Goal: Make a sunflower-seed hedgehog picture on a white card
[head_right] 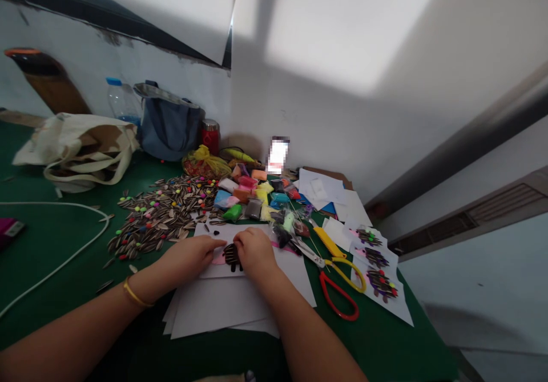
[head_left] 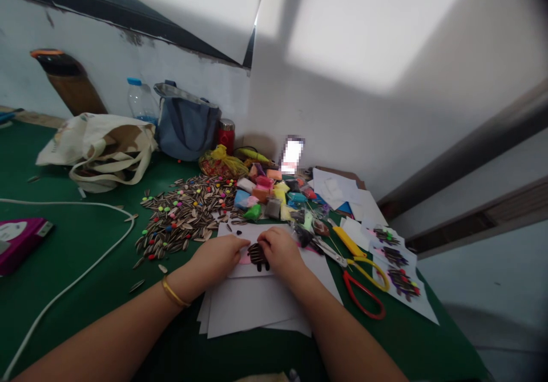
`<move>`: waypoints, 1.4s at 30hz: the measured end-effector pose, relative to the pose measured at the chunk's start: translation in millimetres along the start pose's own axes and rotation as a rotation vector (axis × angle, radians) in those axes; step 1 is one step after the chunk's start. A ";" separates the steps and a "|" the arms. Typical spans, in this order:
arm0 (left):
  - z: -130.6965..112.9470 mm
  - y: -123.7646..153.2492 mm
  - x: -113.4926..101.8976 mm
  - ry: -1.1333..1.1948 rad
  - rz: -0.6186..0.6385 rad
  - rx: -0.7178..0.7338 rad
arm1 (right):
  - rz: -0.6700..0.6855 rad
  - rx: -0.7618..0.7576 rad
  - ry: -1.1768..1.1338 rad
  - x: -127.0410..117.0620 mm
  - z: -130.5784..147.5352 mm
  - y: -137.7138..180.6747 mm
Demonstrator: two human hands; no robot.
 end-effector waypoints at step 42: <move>-6.0 0.9 0.8 -0.053 0.040 0.074 | -0.009 -0.103 0.115 1.1 1.4 -0.3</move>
Point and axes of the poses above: each hand's wrist, its own y-axis away from the middle knuckle, its own x-axis out of the palm, z = x × y, the point moved 2 cm from there along -y, towards the middle knuckle, and after that the axes turned 4 degrees about -z, right-handed, at the moved point
